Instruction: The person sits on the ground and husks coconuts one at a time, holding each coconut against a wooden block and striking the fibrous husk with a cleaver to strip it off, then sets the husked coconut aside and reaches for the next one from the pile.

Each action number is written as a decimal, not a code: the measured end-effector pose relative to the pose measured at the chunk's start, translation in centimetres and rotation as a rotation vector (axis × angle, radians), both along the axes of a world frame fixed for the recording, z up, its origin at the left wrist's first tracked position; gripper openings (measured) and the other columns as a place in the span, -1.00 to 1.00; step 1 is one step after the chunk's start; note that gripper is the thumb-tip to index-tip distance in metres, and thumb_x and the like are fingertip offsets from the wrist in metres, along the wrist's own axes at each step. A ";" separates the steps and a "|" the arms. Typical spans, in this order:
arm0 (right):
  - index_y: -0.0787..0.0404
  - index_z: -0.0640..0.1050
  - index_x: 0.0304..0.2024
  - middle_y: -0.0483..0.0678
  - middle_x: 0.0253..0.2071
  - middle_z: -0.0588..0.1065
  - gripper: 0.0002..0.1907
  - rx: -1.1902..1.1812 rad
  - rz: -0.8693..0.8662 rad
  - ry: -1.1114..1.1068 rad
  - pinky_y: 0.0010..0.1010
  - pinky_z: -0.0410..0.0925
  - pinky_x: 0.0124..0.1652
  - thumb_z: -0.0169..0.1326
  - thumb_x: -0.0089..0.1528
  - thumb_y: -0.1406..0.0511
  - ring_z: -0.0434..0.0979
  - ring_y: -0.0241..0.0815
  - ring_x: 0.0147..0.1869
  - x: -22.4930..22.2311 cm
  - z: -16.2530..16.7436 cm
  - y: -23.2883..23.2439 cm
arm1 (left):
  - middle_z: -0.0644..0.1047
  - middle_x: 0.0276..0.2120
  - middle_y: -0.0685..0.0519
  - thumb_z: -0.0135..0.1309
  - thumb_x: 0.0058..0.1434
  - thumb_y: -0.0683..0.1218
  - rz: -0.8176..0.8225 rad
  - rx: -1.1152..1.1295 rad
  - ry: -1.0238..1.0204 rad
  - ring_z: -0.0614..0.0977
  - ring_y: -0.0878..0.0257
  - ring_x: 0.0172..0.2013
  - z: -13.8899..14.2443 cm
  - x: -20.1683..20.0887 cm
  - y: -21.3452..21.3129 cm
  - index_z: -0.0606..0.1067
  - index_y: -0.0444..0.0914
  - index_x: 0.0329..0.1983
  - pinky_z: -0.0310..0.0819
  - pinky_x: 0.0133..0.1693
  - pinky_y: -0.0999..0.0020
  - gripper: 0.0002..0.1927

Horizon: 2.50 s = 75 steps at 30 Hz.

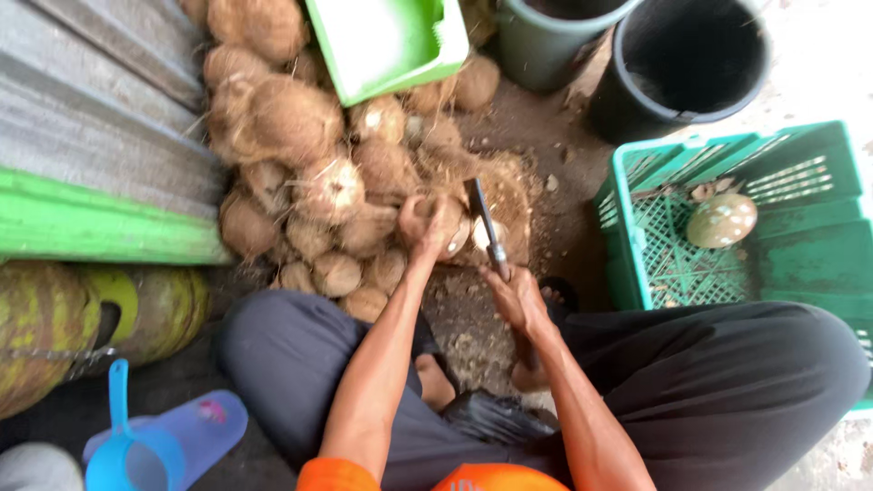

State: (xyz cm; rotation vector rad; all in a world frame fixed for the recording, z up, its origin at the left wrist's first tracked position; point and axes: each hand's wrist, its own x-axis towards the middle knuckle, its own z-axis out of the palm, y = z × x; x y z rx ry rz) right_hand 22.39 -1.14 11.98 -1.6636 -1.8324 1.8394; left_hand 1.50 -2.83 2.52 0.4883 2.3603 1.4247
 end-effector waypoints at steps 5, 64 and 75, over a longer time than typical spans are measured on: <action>0.04 0.46 -0.44 -0.21 -0.68 0.29 -0.71 0.009 -0.058 0.058 -0.36 0.15 -0.63 0.13 0.26 0.06 0.23 -0.36 -0.66 -0.2 1.9 -0.9 | 0.51 0.08 -0.11 0.14 0.15 0.41 -0.217 0.185 0.057 0.53 0.03 0.05 -0.4 0.2 -0.2 0.51 -0.20 0.12 0.42 0.03 -0.05 -0.28; 0.16 0.38 -0.53 -0.22 -0.67 0.31 -0.58 0.107 -0.018 0.032 -0.41 0.19 -0.61 0.18 0.28 0.10 0.25 -0.39 -0.63 -0.6 2.6 -0.6 | 0.45 -0.43 -0.03 0.03 0.30 0.31 0.052 0.032 -0.061 0.50 0.08 -0.34 0.8 0.8 1.3 0.53 -0.25 -0.34 0.39 -0.19 0.03 -0.47; 0.24 0.46 -0.51 -0.19 -0.68 0.32 -0.63 0.089 -0.039 -0.022 -0.41 0.18 -0.60 0.19 0.29 0.17 0.24 -0.41 -0.62 -0.2 -0.3 -0.3 | 0.58 -0.34 -0.05 0.01 0.25 0.37 -0.015 0.187 -0.095 0.61 0.07 -0.24 0.4 1.1 0.8 0.56 -0.24 -0.24 0.50 -0.10 0.06 -0.42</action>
